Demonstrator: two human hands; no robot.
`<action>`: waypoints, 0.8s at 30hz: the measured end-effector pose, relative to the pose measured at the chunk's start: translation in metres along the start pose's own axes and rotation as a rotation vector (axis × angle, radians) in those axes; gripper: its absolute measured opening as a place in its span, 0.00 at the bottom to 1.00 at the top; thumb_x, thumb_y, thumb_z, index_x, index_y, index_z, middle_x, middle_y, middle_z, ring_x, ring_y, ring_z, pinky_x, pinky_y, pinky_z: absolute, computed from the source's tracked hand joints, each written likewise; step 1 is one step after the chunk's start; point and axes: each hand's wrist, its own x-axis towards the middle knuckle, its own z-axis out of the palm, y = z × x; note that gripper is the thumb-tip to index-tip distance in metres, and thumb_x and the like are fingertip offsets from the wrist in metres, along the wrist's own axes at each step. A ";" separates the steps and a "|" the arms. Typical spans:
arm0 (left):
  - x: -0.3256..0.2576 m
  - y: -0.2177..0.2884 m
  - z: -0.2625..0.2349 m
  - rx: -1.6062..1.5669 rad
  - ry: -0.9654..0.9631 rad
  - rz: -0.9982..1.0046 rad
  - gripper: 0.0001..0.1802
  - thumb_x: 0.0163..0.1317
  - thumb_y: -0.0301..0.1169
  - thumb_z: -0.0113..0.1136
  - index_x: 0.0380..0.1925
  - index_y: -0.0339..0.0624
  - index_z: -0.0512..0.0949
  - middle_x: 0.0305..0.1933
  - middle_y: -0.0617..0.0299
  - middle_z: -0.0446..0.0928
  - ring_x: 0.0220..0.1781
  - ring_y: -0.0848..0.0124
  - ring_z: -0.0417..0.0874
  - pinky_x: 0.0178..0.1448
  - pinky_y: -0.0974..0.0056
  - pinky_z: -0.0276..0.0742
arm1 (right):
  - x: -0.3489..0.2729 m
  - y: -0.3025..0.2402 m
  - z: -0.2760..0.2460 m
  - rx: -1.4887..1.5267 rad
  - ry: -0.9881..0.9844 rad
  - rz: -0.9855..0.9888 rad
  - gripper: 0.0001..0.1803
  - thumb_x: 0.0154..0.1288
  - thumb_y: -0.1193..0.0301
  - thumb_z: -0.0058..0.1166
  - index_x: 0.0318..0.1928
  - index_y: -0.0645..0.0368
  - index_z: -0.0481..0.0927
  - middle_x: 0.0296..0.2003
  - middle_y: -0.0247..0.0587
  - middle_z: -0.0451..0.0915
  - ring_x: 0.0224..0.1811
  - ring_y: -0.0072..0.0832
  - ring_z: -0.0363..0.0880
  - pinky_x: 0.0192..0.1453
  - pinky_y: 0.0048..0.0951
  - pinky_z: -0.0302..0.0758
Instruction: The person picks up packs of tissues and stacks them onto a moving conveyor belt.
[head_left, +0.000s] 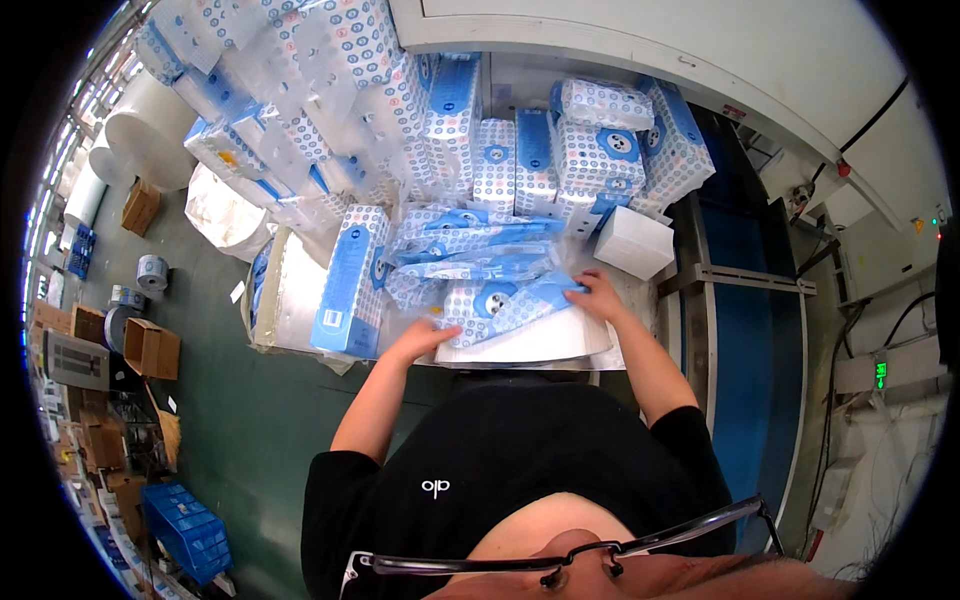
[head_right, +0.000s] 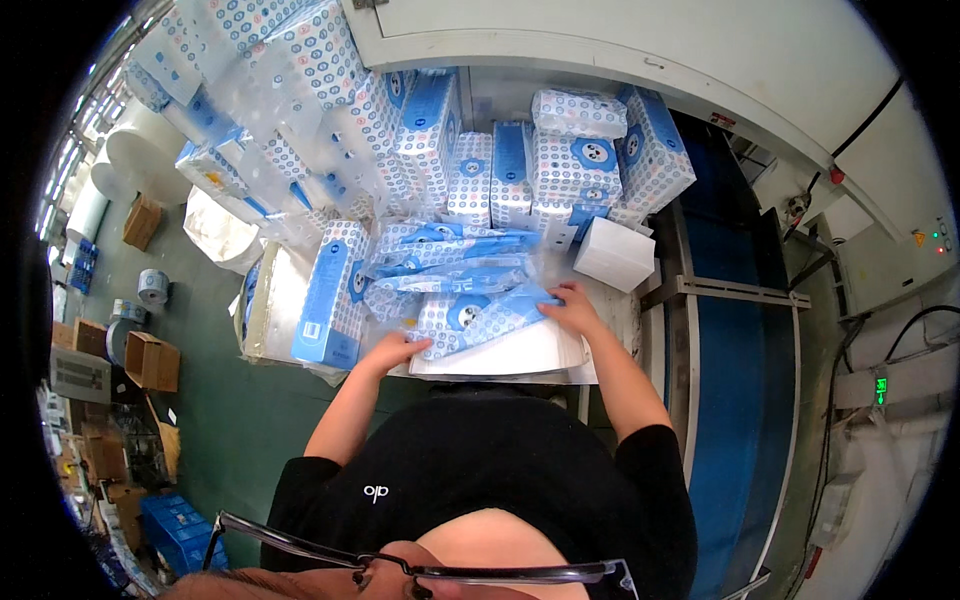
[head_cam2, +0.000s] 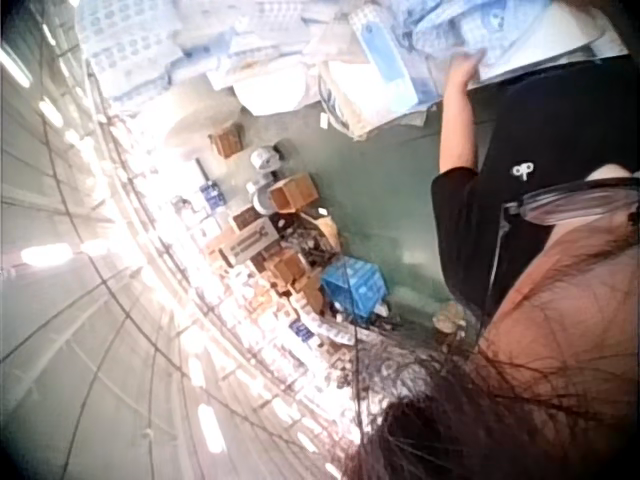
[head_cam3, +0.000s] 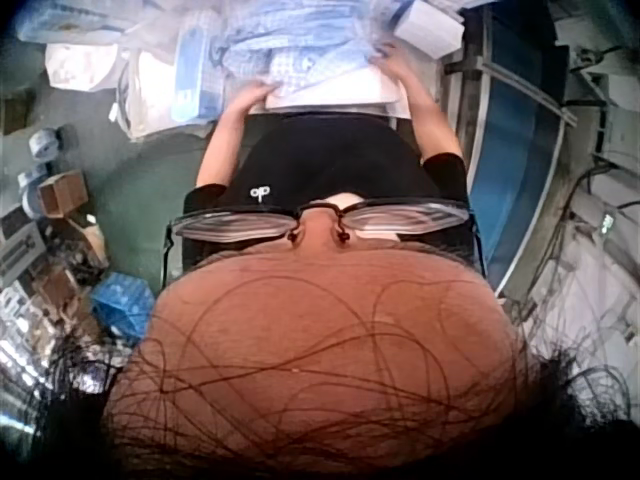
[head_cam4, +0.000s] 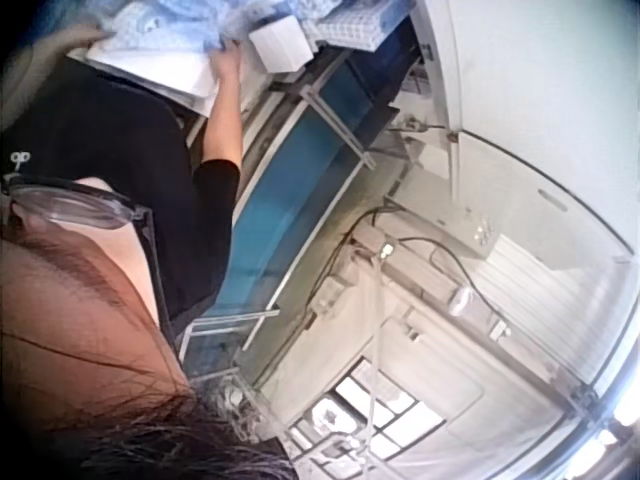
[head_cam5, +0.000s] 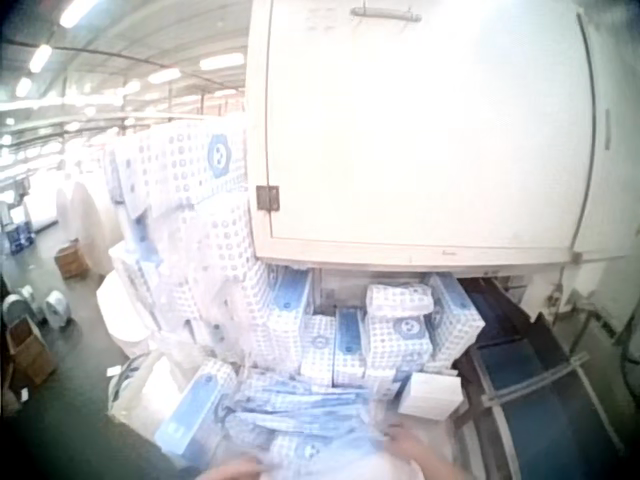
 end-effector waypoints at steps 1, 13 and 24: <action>-0.007 0.015 0.000 0.213 -0.037 -0.048 0.37 0.58 0.52 0.63 0.61 0.41 0.70 0.55 0.52 0.76 0.52 0.65 0.78 0.45 0.58 0.78 | 0.013 -0.009 0.000 -0.114 -0.088 0.021 0.27 0.55 0.55 0.65 0.52 0.57 0.80 0.53 0.50 0.74 0.53 0.44 0.77 0.57 0.39 0.73; 0.004 -0.031 0.001 -0.254 0.344 -0.125 0.43 0.52 0.48 0.71 0.63 0.36 0.65 0.51 0.49 0.78 0.47 0.58 0.82 0.48 0.52 0.79 | -0.032 0.033 -0.002 0.560 0.213 0.655 0.34 0.59 0.45 0.58 0.50 0.65 0.76 0.40 0.49 0.81 0.40 0.38 0.81 0.37 0.38 0.77; 0.042 -0.023 0.042 -0.122 0.414 0.148 0.35 0.53 0.52 0.68 0.47 0.29 0.79 0.45 0.48 0.83 0.46 0.60 0.84 0.50 0.61 0.77 | -0.064 -0.050 0.006 -0.452 0.150 0.185 0.42 0.52 0.37 0.59 0.53 0.62 0.78 0.44 0.61 0.80 0.47 0.47 0.80 0.53 0.41 0.75</action>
